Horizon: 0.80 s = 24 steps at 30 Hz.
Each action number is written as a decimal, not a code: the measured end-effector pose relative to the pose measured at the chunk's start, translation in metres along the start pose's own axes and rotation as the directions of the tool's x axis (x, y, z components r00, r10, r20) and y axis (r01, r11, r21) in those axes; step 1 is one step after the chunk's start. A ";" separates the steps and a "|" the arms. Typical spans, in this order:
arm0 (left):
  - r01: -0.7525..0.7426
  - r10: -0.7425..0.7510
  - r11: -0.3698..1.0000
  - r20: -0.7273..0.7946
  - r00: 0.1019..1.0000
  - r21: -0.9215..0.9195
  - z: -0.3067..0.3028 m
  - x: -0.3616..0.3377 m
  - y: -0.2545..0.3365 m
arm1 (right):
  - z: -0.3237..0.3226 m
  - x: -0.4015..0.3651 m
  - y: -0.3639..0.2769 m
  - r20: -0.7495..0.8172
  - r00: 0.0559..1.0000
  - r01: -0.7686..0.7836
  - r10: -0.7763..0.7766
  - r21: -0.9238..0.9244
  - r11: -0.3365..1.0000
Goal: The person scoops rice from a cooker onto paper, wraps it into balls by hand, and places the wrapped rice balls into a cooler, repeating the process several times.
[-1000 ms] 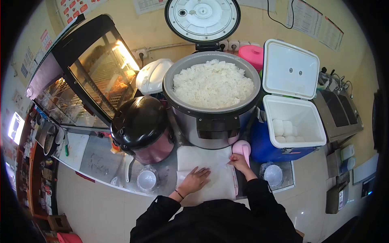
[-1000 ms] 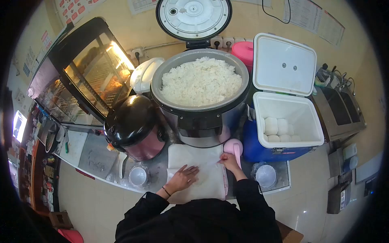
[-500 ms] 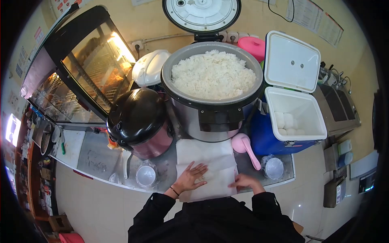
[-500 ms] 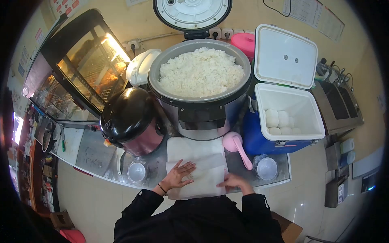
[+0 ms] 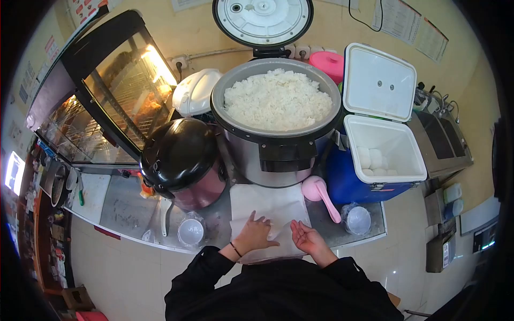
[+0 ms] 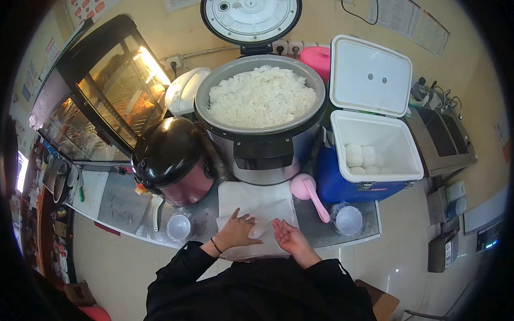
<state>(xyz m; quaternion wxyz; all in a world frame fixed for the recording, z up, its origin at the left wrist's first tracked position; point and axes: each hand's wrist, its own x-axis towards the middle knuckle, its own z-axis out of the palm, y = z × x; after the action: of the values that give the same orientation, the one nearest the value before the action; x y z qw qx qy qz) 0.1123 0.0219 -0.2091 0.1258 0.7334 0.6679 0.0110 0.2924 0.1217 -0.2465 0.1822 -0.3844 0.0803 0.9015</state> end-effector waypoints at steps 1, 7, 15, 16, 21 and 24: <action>0.008 -0.009 1.000 -0.029 1.000 -0.021 0.013 0.002 -0.003 | 0.000 0.002 0.000 -0.008 1.000 0.020 -0.020 0.012 1.000; 0.068 -0.078 0.988 -0.068 0.995 -0.136 0.038 0.009 -0.013 | -0.012 0.012 0.001 0.223 0.964 0.189 -0.142 -0.207 0.960; 0.132 -0.160 0.980 -0.191 0.968 -0.152 0.024 0.016 -0.025 | 0.002 0.018 0.001 0.753 0.488 0.315 0.442 0.320 -0.893; 0.137 -0.173 0.972 -0.187 0.967 -0.191 0.024 0.017 -0.027 | 0.002 0.024 -0.002 0.746 0.485 0.330 0.456 0.327 -0.886; 0.129 -0.308 0.737 -0.160 0.938 -0.663 0.037 0.022 -0.043 | -0.002 0.043 -0.012 0.661 0.532 0.315 0.529 0.426 -0.848; 0.252 -0.413 0.832 -0.248 0.876 -0.495 0.030 0.015 -0.023 | -0.001 0.046 -0.017 0.651 0.523 0.378 0.551 0.402 -0.834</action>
<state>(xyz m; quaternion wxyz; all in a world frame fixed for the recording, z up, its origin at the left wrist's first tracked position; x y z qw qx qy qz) 0.0969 0.0335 -0.2455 0.1722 0.5412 0.7775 0.2699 0.2702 0.1499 -0.2809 -0.0377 -0.0916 0.9951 -0.0027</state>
